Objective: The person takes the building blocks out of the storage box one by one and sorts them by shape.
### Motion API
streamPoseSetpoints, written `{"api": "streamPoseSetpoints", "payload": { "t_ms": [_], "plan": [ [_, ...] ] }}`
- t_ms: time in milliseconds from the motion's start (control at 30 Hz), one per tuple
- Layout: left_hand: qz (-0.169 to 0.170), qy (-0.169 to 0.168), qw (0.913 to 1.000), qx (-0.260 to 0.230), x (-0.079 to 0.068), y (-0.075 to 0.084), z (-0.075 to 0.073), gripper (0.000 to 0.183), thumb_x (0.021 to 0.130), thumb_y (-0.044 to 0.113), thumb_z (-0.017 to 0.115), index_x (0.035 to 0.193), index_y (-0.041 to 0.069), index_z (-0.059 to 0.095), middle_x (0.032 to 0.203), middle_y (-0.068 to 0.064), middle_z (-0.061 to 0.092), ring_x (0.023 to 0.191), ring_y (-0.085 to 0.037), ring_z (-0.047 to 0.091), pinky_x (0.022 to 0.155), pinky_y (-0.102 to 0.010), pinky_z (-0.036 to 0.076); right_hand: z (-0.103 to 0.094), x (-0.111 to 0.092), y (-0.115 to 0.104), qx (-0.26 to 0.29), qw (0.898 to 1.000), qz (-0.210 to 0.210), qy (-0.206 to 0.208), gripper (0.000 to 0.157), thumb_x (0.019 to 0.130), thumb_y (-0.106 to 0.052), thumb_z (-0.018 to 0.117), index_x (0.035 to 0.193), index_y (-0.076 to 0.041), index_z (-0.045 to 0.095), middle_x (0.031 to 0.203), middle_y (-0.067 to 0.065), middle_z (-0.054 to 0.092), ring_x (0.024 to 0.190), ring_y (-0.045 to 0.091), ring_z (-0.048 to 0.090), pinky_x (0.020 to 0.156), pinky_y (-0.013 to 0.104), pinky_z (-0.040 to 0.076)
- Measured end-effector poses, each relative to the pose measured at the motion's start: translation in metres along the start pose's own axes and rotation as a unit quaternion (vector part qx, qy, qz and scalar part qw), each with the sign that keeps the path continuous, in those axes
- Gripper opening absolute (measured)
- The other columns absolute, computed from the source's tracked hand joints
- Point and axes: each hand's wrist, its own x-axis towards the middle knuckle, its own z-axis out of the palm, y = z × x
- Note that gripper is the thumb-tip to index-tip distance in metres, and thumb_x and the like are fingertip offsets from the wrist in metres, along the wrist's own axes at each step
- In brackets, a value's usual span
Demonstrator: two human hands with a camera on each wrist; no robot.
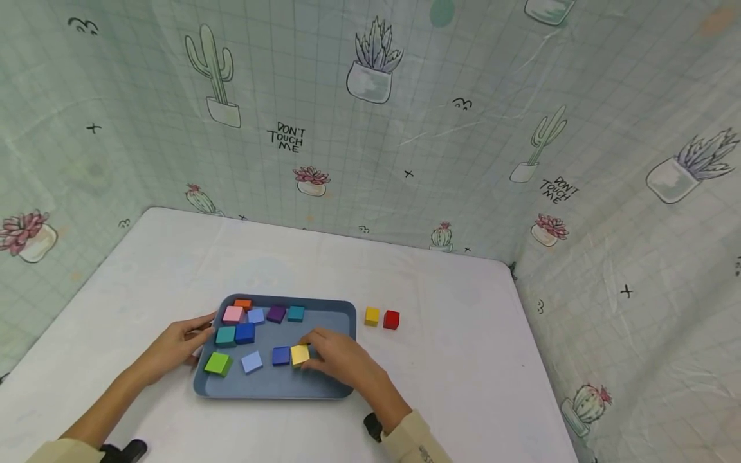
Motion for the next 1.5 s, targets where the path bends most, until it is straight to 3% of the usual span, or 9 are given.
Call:
{"api": "streamPoseSetpoints", "payload": {
  "t_ms": [300, 1000, 1300, 1500],
  "plan": [
    [0.007, -0.004, 1.0000, -0.002, 0.001, 0.001, -0.003, 0.060, 0.097, 0.032, 0.053, 0.144, 0.001, 0.034, 0.137, -0.028, 0.042, 0.102, -0.033, 0.056, 0.063, -0.029, 0.055, -0.003, 0.000, 0.004, -0.006, 1.000, 0.001, 0.007, 0.040, 0.083, -0.031, 0.072, 0.118, -0.015, 0.061, 0.106, -0.004, 0.059, 0.076, 0.001, 0.049, 0.068, 0.007, 0.043],
    [0.001, -0.007, 0.9999, -0.008, -0.001, -0.002, 0.001, 0.059, 0.097, 0.030, 0.054, 0.144, 0.001, 0.034, 0.136, -0.028, 0.043, 0.093, -0.027, 0.057, 0.062, -0.030, 0.055, -0.005, -0.015, 0.019, 0.009, 0.998, 0.050, 0.024, 0.040, 0.080, -0.031, 0.075, 0.116, -0.018, 0.061, 0.106, -0.006, 0.060, 0.077, 0.004, 0.050, 0.070, 0.012, 0.046],
    [0.003, -0.007, 0.9999, -0.011, 0.000, -0.003, 0.001, 0.061, 0.096, 0.033, 0.054, 0.144, 0.001, 0.035, 0.137, -0.028, 0.042, 0.096, -0.028, 0.057, 0.062, -0.030, 0.055, -0.010, -0.024, 0.026, 0.010, 0.997, 0.055, 0.046, 0.040, 0.080, -0.026, 0.076, 0.115, -0.017, 0.061, 0.101, -0.005, 0.060, 0.077, 0.005, 0.051, 0.069, 0.013, 0.047],
    [0.017, -0.008, 0.9997, -0.013, 0.002, -0.004, -0.001, 0.059, 0.096, 0.032, 0.054, 0.144, 0.001, 0.036, 0.134, -0.029, 0.045, 0.088, -0.026, 0.056, 0.059, -0.030, 0.055, -0.019, -0.029, 0.033, 0.005, 0.996, 0.056, 0.073, 0.040, 0.078, -0.022, 0.078, 0.114, -0.015, 0.061, 0.098, -0.004, 0.060, 0.075, 0.006, 0.051, 0.066, 0.013, 0.047]
  ]
}}
